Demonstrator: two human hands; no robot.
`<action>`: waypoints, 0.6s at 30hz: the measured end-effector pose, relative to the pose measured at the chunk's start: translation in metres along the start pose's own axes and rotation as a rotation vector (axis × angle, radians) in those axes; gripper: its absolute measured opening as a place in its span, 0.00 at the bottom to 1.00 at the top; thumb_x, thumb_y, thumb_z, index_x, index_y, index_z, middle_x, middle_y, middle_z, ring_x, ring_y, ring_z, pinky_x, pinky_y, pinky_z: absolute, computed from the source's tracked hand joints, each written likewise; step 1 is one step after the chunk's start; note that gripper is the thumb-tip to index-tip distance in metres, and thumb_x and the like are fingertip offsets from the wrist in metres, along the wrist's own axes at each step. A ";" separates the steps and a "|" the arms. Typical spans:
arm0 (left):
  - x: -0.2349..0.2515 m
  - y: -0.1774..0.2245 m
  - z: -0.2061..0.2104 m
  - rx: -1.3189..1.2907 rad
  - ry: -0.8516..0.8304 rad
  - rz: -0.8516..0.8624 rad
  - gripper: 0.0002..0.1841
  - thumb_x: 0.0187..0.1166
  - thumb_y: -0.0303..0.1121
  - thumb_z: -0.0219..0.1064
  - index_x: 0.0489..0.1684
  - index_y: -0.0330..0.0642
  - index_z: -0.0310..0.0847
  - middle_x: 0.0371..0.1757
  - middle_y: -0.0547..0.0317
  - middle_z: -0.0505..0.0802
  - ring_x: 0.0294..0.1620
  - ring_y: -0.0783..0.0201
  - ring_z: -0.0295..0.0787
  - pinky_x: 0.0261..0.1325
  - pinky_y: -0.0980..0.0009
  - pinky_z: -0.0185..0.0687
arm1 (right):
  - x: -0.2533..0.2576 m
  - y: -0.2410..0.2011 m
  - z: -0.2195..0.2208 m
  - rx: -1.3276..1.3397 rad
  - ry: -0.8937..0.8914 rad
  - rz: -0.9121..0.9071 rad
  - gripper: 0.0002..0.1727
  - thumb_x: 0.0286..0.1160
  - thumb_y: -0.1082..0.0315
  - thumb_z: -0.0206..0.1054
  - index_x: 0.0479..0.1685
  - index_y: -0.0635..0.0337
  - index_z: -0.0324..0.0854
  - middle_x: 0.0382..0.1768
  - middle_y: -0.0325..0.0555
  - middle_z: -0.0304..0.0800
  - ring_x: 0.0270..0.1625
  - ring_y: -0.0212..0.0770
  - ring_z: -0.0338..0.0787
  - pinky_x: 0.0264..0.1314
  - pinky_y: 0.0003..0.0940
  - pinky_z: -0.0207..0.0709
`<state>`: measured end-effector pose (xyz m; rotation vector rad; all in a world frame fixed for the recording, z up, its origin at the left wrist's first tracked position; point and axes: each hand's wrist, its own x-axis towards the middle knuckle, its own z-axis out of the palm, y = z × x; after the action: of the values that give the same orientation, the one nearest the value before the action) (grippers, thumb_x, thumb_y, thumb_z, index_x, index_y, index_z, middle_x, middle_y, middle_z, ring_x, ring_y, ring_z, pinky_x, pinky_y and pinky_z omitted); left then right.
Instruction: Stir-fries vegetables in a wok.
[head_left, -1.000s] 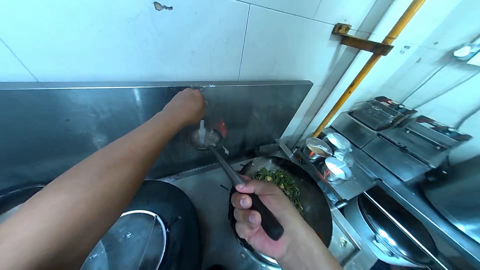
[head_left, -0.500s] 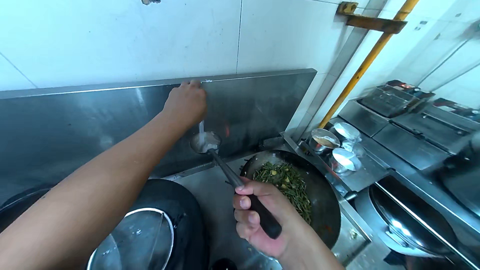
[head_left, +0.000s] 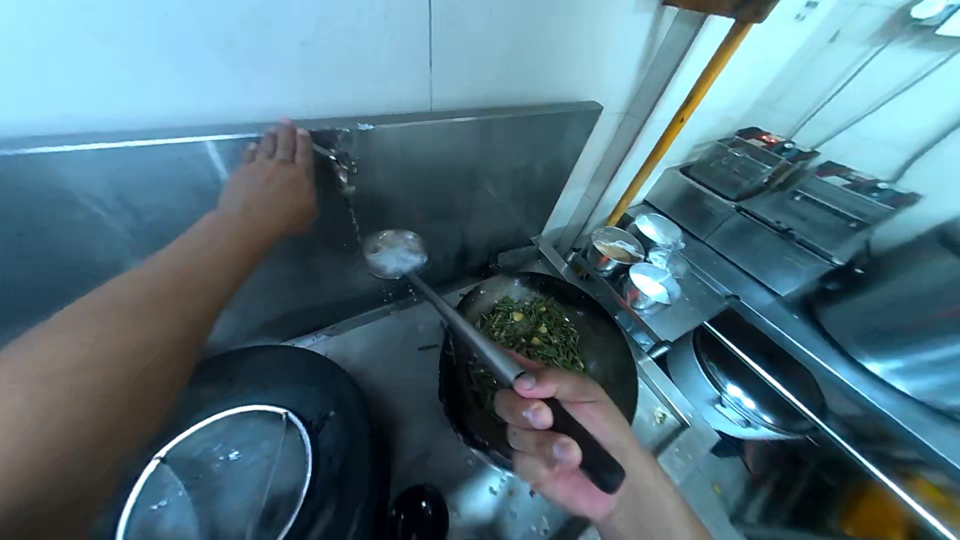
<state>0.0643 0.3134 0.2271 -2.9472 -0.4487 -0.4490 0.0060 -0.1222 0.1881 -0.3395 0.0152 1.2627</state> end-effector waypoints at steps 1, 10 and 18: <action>0.000 -0.002 0.003 -0.015 0.002 0.014 0.45 0.74 0.22 0.66 0.92 0.20 0.40 0.92 0.21 0.50 0.91 0.24 0.49 0.86 0.28 0.50 | -0.016 -0.004 -0.003 -0.019 0.010 -0.026 0.20 0.75 0.71 0.61 0.66 0.54 0.73 0.26 0.41 0.82 0.18 0.31 0.83 0.20 0.22 0.81; 0.009 -0.003 0.006 -0.041 0.005 -0.028 0.49 0.69 0.25 0.71 0.91 0.21 0.39 0.90 0.18 0.52 0.90 0.21 0.50 0.81 0.23 0.55 | -0.101 -0.033 -0.033 -0.494 0.503 -0.144 0.40 0.68 0.71 0.64 0.87 0.46 0.59 0.19 0.39 0.74 0.13 0.30 0.79 0.14 0.24 0.78; 0.016 -0.009 -0.002 -0.067 -0.069 -0.042 0.44 0.73 0.25 0.68 0.90 0.24 0.45 0.89 0.22 0.59 0.89 0.22 0.53 0.76 0.20 0.59 | -0.114 -0.025 -0.055 -1.265 0.855 0.122 0.46 0.71 0.69 0.67 0.95 0.41 0.56 0.27 0.43 0.82 0.16 0.36 0.77 0.17 0.32 0.77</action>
<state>0.0751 0.3262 0.2351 -3.0304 -0.5136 -0.3747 0.0036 -0.2495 0.1643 -1.9687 -0.0372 1.0153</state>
